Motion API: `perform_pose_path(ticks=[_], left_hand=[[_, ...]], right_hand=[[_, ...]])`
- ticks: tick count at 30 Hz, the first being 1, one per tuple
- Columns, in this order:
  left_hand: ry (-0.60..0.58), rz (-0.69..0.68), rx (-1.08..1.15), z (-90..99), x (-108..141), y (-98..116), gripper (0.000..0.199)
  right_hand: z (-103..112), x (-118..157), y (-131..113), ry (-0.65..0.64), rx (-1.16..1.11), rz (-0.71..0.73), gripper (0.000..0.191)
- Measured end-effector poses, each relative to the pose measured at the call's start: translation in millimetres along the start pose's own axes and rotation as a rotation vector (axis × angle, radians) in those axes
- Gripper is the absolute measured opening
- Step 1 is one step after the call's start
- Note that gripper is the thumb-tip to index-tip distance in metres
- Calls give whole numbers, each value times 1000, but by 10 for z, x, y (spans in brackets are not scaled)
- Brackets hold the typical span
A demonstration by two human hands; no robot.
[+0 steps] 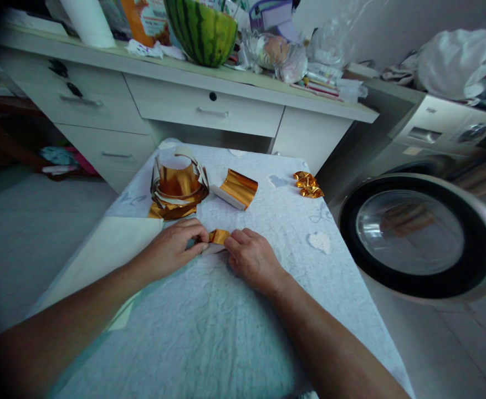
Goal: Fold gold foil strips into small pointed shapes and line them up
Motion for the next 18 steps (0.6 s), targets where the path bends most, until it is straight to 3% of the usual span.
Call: perform_pose_path(ticks=[8, 11, 18], left_hand=[[-65, -111, -76, -37, 48, 138, 5], [-80, -127, -105, -44, 60, 149, 13], [-67, -153, -210, -82, 31, 141, 9]], right_hand=[[21, 23, 198, 48, -186, -71, 18], [37, 24, 234, 56, -248, -85, 18], [30, 22, 223, 31, -247, -102, 17]])
Point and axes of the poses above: each hand's wrist, its own x-axis away from the middle knuckle, its own z-axis out of the back of the hand, y = z × x, the point moved 10 cm from there along -x, towards the middle knuckle, and after that the axes turned 3 degrees about -y, right-handed, at the moved point
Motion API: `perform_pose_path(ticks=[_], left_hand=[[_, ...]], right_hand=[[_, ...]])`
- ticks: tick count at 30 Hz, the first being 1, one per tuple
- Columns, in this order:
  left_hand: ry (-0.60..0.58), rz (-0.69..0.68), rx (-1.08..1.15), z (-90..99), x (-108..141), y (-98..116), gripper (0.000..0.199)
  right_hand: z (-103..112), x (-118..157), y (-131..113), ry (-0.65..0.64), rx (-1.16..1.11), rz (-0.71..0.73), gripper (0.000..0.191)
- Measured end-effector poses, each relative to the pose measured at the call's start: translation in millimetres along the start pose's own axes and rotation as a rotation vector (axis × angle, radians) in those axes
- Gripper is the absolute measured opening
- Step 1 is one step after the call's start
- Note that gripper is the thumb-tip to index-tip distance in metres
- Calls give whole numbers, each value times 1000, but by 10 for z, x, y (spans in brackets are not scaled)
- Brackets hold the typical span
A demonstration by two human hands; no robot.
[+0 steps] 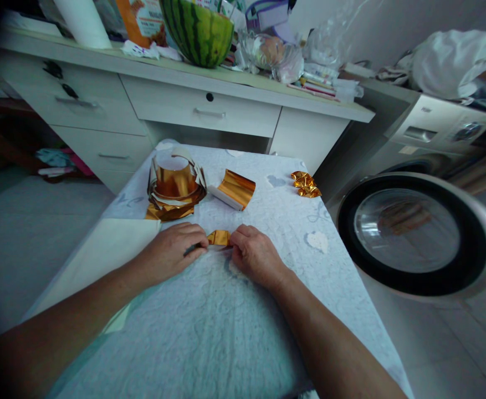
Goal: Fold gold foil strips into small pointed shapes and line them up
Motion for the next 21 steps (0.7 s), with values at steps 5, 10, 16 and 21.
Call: perform_pose_path(ticks=[5, 10, 16, 21], left_hand=[[5, -73, -32, -22, -7, 98, 12], [-12, -111, -35, -51, 11, 153, 12], [-2, -60, -20, -34, 16, 106, 13], [25, -13, 17, -9, 4, 60, 12]], right_hand=[[-32, 6, -77, -56, 30, 23, 11], [-42, 10, -99, -82, 39, 34, 14], [-50, 16, -40, -74, -54, 10, 16], [-69, 10, 25, -60, -86, -45, 15]])
Point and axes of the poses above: each hand's wrist, its own x-axis away from the middle knuckle, its own z-axis out of the back of the hand, y = z × x, the point moved 10 cm from there along -x, towards the middle knuckle, and after that the axes turned 3 degrees about -y, right-handed, at the moved point
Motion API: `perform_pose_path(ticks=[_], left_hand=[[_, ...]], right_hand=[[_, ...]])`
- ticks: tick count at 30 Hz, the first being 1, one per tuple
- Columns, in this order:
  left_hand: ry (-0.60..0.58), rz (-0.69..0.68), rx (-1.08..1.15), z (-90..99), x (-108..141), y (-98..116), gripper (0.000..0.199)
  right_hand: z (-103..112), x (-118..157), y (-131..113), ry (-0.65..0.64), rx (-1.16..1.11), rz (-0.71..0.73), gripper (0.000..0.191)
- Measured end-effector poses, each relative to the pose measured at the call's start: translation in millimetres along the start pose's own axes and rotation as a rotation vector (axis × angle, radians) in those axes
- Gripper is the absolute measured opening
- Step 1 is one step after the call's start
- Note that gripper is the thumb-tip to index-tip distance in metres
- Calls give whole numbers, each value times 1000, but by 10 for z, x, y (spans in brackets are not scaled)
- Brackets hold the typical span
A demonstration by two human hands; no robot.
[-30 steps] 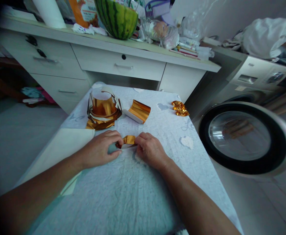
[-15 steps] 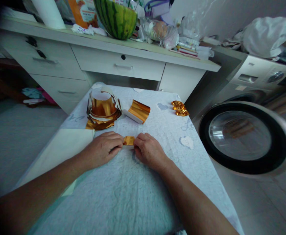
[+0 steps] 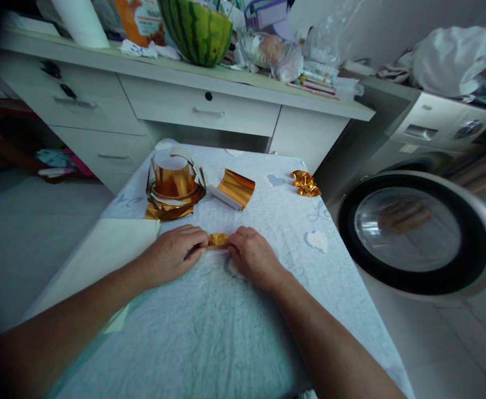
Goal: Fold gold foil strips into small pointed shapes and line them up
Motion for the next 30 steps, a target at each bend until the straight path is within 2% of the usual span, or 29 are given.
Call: perform_pose_path(ticks=[9, 15, 23, 30], left_hand=[[-30, 89, 110, -30, 5, -88, 9], [-67, 124, 87, -58, -26, -98, 15], [-29, 201, 39, -36, 2, -198, 16], [-51, 181, 1, -53, -1, -175, 20]], right_hand=[[17, -20, 37, 25, -4, -51, 12], [-1, -52, 38, 21, 28, -47, 13], [-17, -65, 63, 14, 81, -106, 9], [-26, -84, 73, -13, 110, -162, 14]])
Point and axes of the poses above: each hand's wrist, its own x-axis away from the middle knuckle, its own z-axis out of the back of the hand, y = z × x, the point moved 10 cm from there along -x, towards the middle knuckle, and after that the axes turned 3 degrees about -y, right-handed, at the moved point
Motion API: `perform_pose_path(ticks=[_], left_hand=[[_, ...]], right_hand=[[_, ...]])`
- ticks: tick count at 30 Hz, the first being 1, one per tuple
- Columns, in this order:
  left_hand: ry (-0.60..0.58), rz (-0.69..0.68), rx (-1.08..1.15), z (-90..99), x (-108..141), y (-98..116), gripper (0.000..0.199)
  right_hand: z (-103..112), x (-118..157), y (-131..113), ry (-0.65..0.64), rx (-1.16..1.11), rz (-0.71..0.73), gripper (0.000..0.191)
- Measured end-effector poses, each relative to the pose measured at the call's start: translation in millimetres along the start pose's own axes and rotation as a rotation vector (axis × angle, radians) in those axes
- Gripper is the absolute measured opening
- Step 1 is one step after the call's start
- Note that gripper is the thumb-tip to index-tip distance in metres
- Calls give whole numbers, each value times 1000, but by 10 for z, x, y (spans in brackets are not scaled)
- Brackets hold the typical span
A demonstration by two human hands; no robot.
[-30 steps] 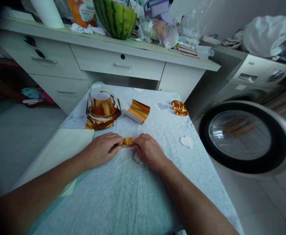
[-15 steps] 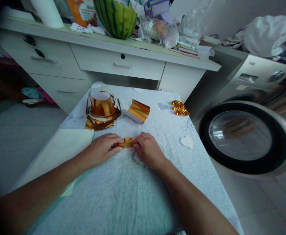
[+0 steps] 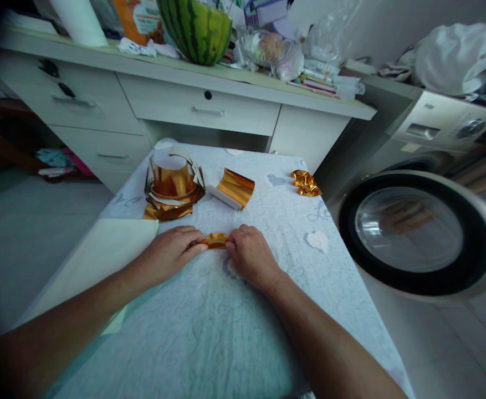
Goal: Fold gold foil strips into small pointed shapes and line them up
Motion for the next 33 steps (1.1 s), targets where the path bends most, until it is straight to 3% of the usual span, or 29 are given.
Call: perform_pose_path(ticks=[13, 17, 33], left_hand=[[29, 188, -22, 28, 33, -103, 6], [11, 257, -24, 27, 38, -151, 10], [120, 184, 125, 30, 49, -155, 4]], right_hand=[[-23, -30, 83, 6, 33, -122, 12], [-10, -34, 92, 6, 30, -149, 8], [-35, -15, 105, 84, -10, -175, 6]])
Point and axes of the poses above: each hand's wrist, its own x-axis away from the middle knuckle, its own z-axis out of the back of the hand, y = z × x, the point moved 10 cm from there along -x, towards the middle knuckle, and after that the axes turned 3 degrees about -y, right-handed, at the moved point
